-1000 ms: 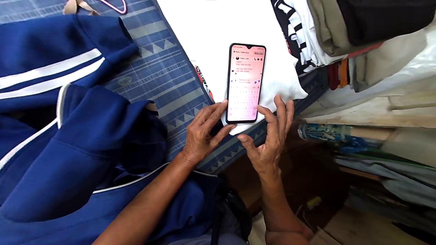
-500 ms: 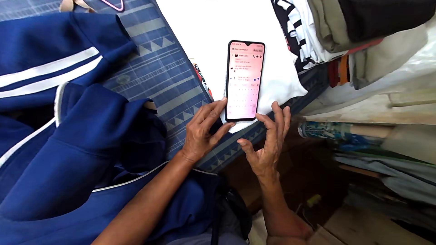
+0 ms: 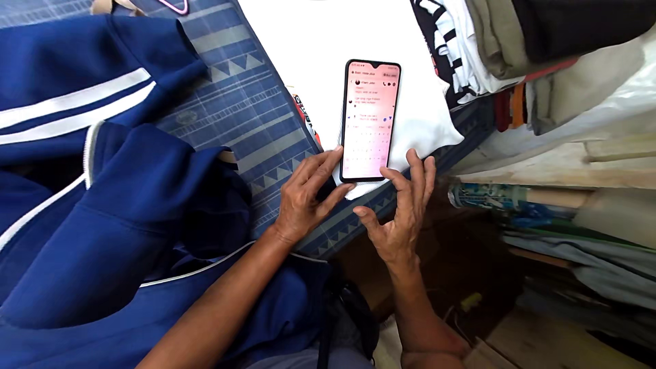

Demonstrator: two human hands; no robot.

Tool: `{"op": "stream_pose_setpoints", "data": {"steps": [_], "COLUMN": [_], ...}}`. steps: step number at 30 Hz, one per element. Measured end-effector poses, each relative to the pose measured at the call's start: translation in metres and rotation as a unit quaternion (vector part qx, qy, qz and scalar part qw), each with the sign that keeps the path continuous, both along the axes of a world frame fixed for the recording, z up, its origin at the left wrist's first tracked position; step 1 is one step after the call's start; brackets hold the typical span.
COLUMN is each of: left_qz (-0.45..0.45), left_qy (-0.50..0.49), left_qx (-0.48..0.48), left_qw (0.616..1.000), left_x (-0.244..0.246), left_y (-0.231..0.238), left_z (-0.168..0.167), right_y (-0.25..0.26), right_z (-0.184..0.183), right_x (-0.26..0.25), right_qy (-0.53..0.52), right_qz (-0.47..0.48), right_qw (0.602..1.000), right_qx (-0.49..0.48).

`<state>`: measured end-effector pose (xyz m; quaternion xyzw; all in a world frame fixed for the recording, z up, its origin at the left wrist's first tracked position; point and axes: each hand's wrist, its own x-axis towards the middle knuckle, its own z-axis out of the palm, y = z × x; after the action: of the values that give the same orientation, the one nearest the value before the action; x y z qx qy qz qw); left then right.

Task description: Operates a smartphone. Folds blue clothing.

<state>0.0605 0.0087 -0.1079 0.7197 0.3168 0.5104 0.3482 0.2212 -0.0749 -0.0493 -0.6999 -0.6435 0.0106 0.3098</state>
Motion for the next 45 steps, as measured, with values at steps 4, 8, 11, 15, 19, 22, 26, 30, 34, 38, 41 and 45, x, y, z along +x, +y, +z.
{"op": "stream_pose_setpoints", "data": {"steps": [4,8,11,15,19,22,26,30,34,38,41,45], "left_qz": [0.0,-0.001,-0.002,-0.005,-0.002,-0.002,0.0,0.004,0.005,0.009,0.013,0.012], "left_qy": [-0.001,-0.001,-0.003,-0.004,-0.003,-0.004,-0.008,-0.003,-0.007,-0.005,-0.014,-0.003], "left_qx": [-0.001,-0.002,-0.003,-0.002,0.001,0.0,-0.001,-0.004,-0.009,-0.011,-0.013,-0.032], "left_qw": [1.0,1.0,1.0,1.0,1.0,1.0,1.0,1.0,1.0,1.0,1.0,0.999], "left_x": [0.0,0.0,0.0,0.0,0.0,0.0,0.0,0.0,0.0,0.001,0.003,0.005], "left_y": [0.0,0.0,0.0,0.0,0.0,0.0,0.0,0.0,0.0,0.0,0.0,-0.001], "left_z": [0.0,0.0,0.0,0.0,-0.001,-0.001,-0.001,-0.001,-0.001,-0.002,-0.003,0.0], "right_y": [0.0,-0.001,-0.001,-0.001,0.008,0.022,0.04,0.05,0.053,0.055,0.051,0.039], "right_z": [0.0,0.0,-0.001,-0.002,0.005,0.013,0.021,0.025,0.023,0.021,0.023,0.031], "right_x": [0.0,0.0,-0.001,0.0,0.003,0.006,0.009,0.008,0.007,0.009,0.01,-0.001], "right_qy": [-0.001,0.003,0.002,-0.014,-0.022,-0.042,-0.067,-0.075,-0.074,-0.053,-0.012,0.012], "right_qz": [0.0,-0.001,-0.002,-0.003,0.005,0.007,-0.001,0.0,-0.004,0.001,0.02,0.069], "right_qw": [1.0,1.0,1.0,1.0,1.0,0.999,0.997,0.996,0.996,0.997,0.999,0.997], "right_qx": [0.003,-0.003,-0.007,-0.018,-0.002,-0.01,-0.046,-0.056,-0.059,-0.063,-0.036,0.021]}}
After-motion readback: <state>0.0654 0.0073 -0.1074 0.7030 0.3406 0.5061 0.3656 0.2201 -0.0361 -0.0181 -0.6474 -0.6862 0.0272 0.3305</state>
